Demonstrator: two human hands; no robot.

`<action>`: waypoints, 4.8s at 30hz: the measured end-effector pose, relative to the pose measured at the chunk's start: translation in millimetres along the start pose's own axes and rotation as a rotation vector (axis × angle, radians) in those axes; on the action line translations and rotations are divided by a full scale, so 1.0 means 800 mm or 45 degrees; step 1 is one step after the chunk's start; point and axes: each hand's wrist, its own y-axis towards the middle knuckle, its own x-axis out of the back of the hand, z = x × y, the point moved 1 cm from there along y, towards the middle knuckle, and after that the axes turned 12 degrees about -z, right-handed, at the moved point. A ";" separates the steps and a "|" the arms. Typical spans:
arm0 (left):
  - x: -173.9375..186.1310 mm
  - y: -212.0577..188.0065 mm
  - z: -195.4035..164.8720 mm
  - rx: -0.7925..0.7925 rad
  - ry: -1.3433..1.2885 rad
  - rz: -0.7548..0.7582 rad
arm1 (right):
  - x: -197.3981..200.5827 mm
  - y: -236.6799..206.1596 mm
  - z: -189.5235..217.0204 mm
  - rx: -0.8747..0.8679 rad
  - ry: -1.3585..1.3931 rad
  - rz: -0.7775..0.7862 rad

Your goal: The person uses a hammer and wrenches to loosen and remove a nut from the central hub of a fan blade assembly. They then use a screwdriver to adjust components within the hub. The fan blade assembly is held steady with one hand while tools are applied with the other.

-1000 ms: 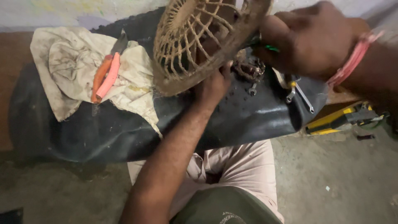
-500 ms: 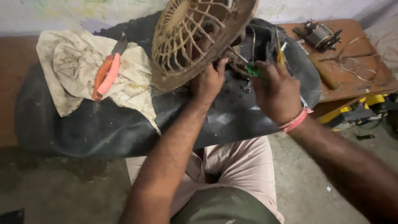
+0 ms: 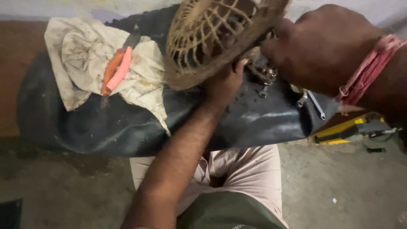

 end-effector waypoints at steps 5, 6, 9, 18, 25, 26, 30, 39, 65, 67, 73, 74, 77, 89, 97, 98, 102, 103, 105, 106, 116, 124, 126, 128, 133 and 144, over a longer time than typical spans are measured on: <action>-0.002 -0.003 -0.011 0.099 0.033 0.055 | 0.023 0.018 0.003 0.171 -0.092 0.286; 0.000 -0.004 -0.011 0.084 0.030 0.072 | 0.024 0.018 0.003 0.212 -0.115 0.312; -0.001 -0.005 -0.008 0.037 0.031 0.054 | 0.014 0.010 -0.007 0.192 -0.137 0.203; -0.029 -0.010 0.012 -0.083 0.178 0.027 | -0.077 -0.008 0.006 0.313 -0.239 -0.113; -0.031 -0.014 0.019 -0.090 0.271 0.062 | -0.076 -0.012 -0.007 -0.035 0.249 -0.547; -0.028 -0.014 0.018 -0.076 0.281 0.050 | -0.072 -0.015 -0.014 -0.116 0.343 -0.563; -0.020 -0.014 0.011 0.001 0.091 0.033 | -0.053 -0.035 -0.021 -0.274 0.405 -0.451; -0.011 -0.014 0.011 -0.041 0.070 0.019 | -0.038 0.012 -0.031 0.244 -0.003 -0.119; 0.000 -0.009 0.008 0.042 -0.047 0.054 | -0.149 -0.057 0.105 -0.807 1.057 -1.098; 0.001 -0.009 0.009 0.016 -0.044 0.054 | -0.142 -0.066 0.091 -0.809 1.232 -1.101; 0.002 -0.005 0.009 0.001 -0.012 0.044 | -0.077 -0.081 0.032 -0.356 0.347 -0.979; 0.002 -0.007 0.009 0.003 0.021 0.055 | -0.066 -0.076 0.026 -0.237 0.215 -0.939; 0.001 -0.010 0.011 -0.044 -0.006 0.010 | -0.039 -0.050 0.018 -0.047 0.018 -0.711; 0.001 -0.008 0.006 -0.001 0.031 0.114 | -0.026 0.008 -0.031 0.634 -0.434 -0.124; 0.006 -0.008 0.000 0.002 0.041 0.099 | -0.056 0.016 -0.046 0.789 -0.234 -0.446; 0.006 -0.009 0.000 0.013 0.028 0.106 | -0.060 0.015 -0.048 0.811 -0.231 -0.517; 0.007 -0.013 0.003 0.008 0.012 0.097 | -0.078 0.009 -0.052 0.792 -0.200 -0.424; 0.007 -0.014 0.003 -0.003 0.045 0.102 | -0.082 0.008 -0.052 0.777 -0.168 -0.420; 0.005 -0.016 0.005 -0.008 0.116 0.105 | -0.091 0.007 -0.051 0.744 -0.137 -0.411; 0.004 -0.017 0.005 -0.008 0.144 0.107 | -0.096 0.007 -0.050 0.709 -0.121 -0.387; 0.009 0.006 0.001 -0.023 -0.010 0.098 | -0.101 -0.011 0.090 0.159 -0.273 -0.535; 0.010 0.008 -0.001 0.004 0.086 0.178 | -0.096 0.003 0.081 -0.354 0.097 -0.534; 0.010 0.007 0.002 -0.003 0.112 0.173 | -0.098 -0.021 0.069 -0.514 0.344 -0.739; 0.006 0.004 0.003 -0.009 0.124 0.178 | -0.088 -0.044 0.065 -0.537 0.327 -0.888; 0.000 -0.008 0.006 0.007 0.087 0.063 | -0.033 -0.065 0.037 -0.363 0.198 -0.786; 0.000 -0.008 0.010 0.014 0.012 0.095 | 0.020 0.022 0.036 -0.114 0.153 0.325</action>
